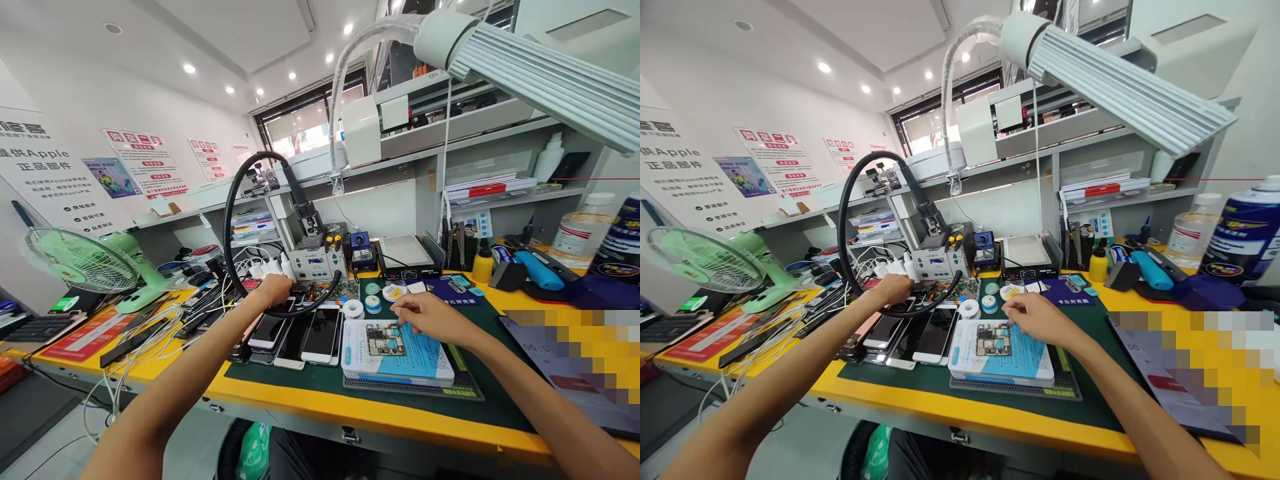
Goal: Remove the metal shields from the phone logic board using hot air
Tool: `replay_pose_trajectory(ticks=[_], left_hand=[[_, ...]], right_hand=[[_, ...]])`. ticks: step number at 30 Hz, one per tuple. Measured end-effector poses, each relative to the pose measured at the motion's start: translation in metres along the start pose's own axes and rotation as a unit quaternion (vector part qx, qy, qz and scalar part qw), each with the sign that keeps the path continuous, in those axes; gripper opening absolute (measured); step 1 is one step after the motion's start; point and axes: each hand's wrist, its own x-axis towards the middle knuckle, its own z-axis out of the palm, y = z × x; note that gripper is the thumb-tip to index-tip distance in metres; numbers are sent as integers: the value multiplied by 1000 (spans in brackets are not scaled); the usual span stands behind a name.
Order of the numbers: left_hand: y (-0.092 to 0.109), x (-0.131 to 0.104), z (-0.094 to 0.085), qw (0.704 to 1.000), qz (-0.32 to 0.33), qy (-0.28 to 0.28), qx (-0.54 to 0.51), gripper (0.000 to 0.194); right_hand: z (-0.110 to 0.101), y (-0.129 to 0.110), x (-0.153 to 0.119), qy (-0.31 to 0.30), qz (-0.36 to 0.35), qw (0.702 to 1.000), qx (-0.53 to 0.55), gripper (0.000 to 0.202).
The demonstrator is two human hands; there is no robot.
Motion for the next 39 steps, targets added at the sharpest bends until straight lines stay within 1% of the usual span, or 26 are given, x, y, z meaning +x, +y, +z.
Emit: replay_pose_trajectory(ticks=[5, 9, 11, 14, 17, 20, 23, 25, 27, 30, 32, 37, 39], left_hand=[[-2, 4, -11, 998, -35, -60, 6, 36], [4, 3, -24, 996, -39, -74, -7, 36], [9, -1, -33, 997, -34, -60, -19, 36], [23, -12, -49, 999, -4, -12, -44, 36], [46, -28, -65, 994, 66, 37, -82, 31], [76, -46, -73, 976, 152, 75, -134, 27], [107, -53, -70, 951, 204, 131, -194, 25], [123, -50, -64, 932, 229, 164, -230, 26], [134, -42, -57, 915, 248, 185, -259, 26], [141, -32, -49, 896, 271, 200, -289, 28], [144, -31, -45, 887, 283, 202, -303, 33], [151, -37, -35, 874, 303, 192, -326, 64], [152, -39, -32, 872, 308, 183, -335, 67]], right_hand=[[-1, -1, 0, -5, 11, 1000, 11, 26], [-3, -4, -1, -10, 27, 999, 21, 25], [-5, -8, -2, -10, 39, 999, 27, 24], [-7, -13, -4, -9, 58, 998, 35, 24], [-8, -15, -5, -9, 71, 996, 43, 24], [-9, -17, -6, -9, 74, 996, 48, 25], [-10, -20, -7, -11, 75, 996, 46, 24], [-10, -20, -6, -12, 77, 996, 42, 25], [-10, -18, -5, -13, 77, 996, 40, 26], [-9, -12, -3, -15, 76, 996, 41, 27], [-9, -8, -2, -14, 76, 996, 44, 28], [-8, -9, -2, -5, 84, 995, 46, 26], [-8, -11, -2, -3, 88, 995, 45, 26]])
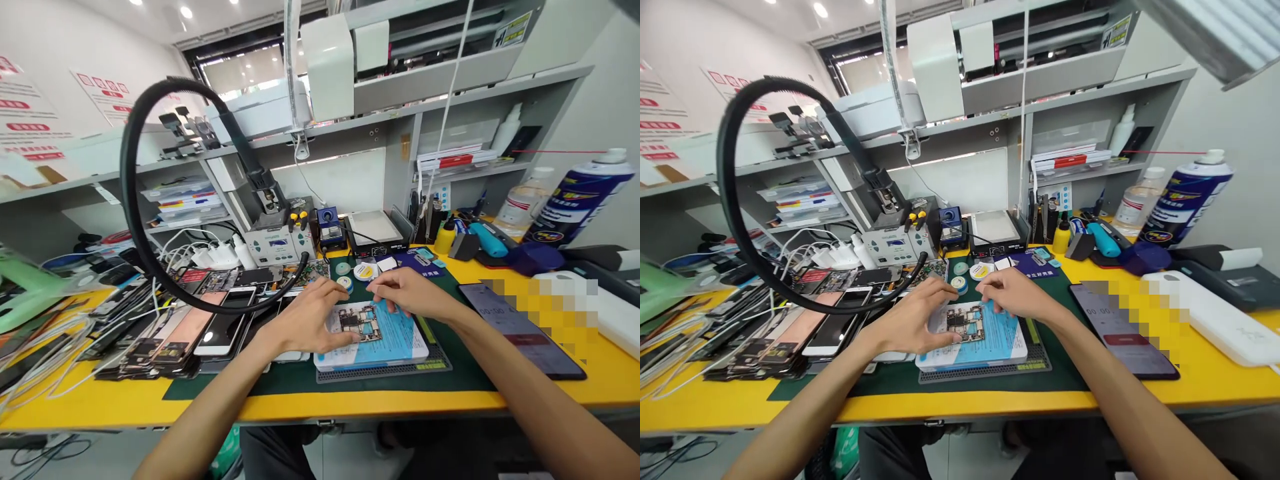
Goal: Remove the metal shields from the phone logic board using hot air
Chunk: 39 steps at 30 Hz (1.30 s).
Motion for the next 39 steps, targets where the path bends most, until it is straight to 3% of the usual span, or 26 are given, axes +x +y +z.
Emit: replay_pose_trajectory(ticks=[14, 25, 28, 34, 39], left_hand=[[-7, -14, -1, 998, -6, -35, -42, 65], [-5, -14, 1, 998, -15, -45, -44, 62], [-4, -15, 0, 998, -20, -45, -43, 61], [-2, -17, -1, 998, -24, -44, -33, 59], [-2, -17, 0, 998, -23, -43, -28, 57]], right_hand=[[2, -16, -7, 8, 5, 1000, -24, 24], [5, -8, -5, 23, 2, 1000, -6, 24], [1, -6, -2, 68, 4, 998, -15, 24], [-13, 11, 11, 236, 22, 971, -35, 24], [-18, 27, 22, 289, 38, 956, -42, 22]])
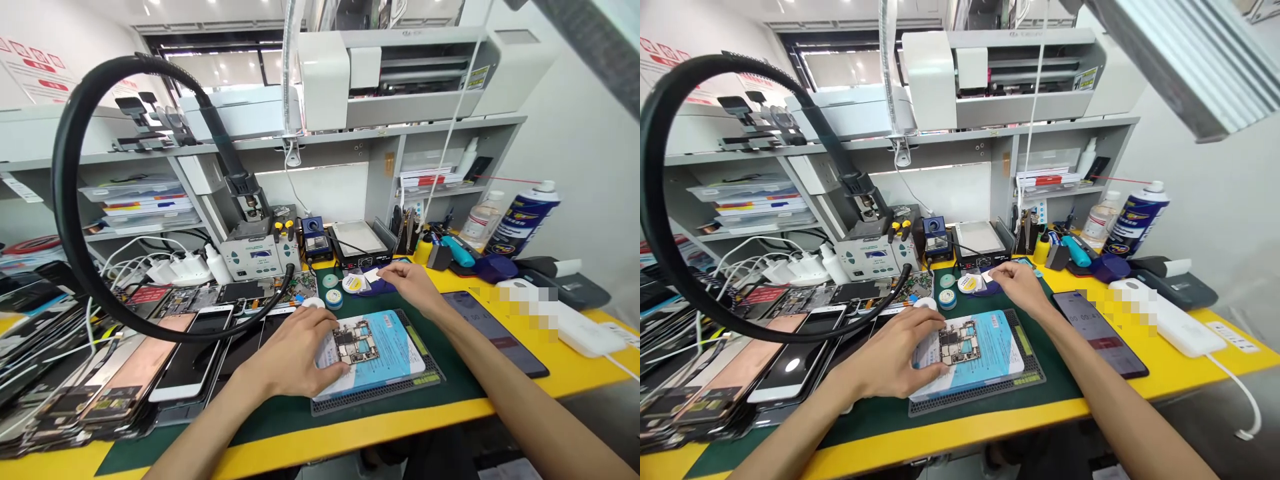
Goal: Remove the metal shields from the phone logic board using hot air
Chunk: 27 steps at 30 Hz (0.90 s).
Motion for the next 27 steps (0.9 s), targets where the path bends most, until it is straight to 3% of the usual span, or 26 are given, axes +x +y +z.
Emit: replay_pose_trajectory(ticks=[6, 13, 16, 20, 27], left_hand=[[0, -2, 0, 1000, 1, 5, 8, 57], [0, -4, -1, 1000, 4, 10, 5, 55], [-1, -4, 2, 1000, 9, 16, 3, 53], [-2, -3, 4, 1000, 14, 24, 5, 49], [-3, -3, 4, 1000, 21, 22, 7, 54]], right_hand=[[9, 8, 1, 43, -19, 999, 9, 23], [-8, 24, 14, 255, -34, 964, 72, 29], [-18, 28, 19, 305, -32, 947, 92, 33], [-19, 30, 19, 325, -21, 939, 106, 34], [-14, 28, 13, 299, 1, 947, 117, 30]])
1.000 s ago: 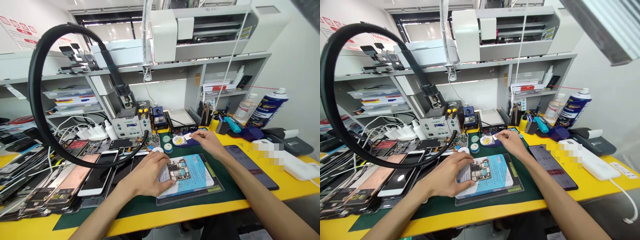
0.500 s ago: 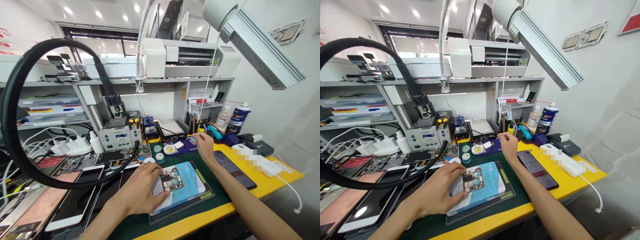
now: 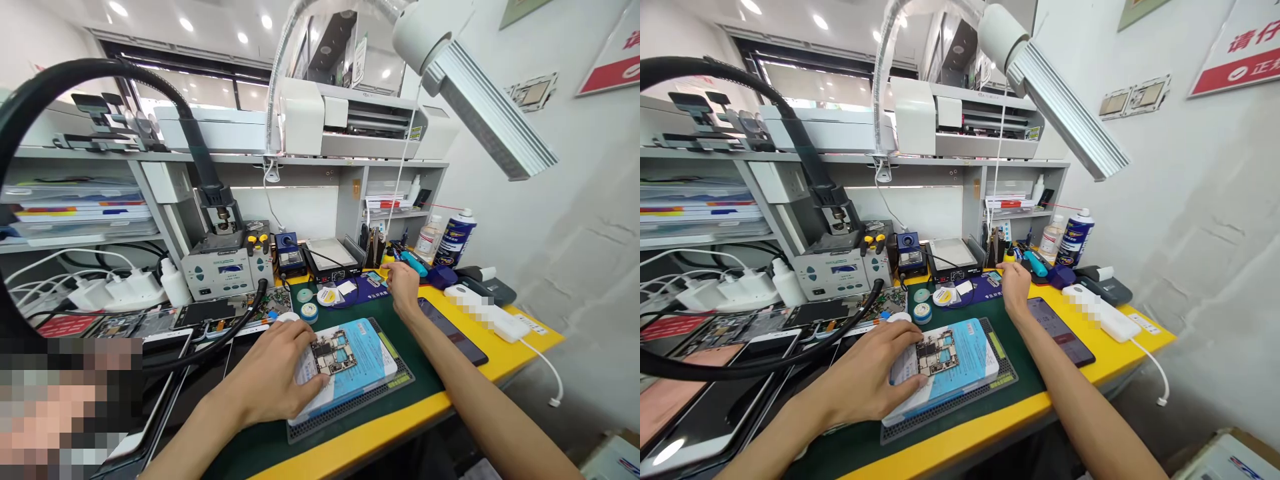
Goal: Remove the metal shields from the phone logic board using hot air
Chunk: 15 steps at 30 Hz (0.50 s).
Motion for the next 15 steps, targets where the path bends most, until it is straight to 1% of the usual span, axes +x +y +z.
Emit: replay_pose_trajectory(ticks=[8, 15], left_hand=[[1, 0, -2, 1000, -4, -11, 6, 57], [3, 3, -4, 1000, -6, -19, 4, 53]], right_hand=[[7, -1, -9, -50, 25, 998, 8, 32], [13, -2, -18, -89, 40, 995, 10, 29]])
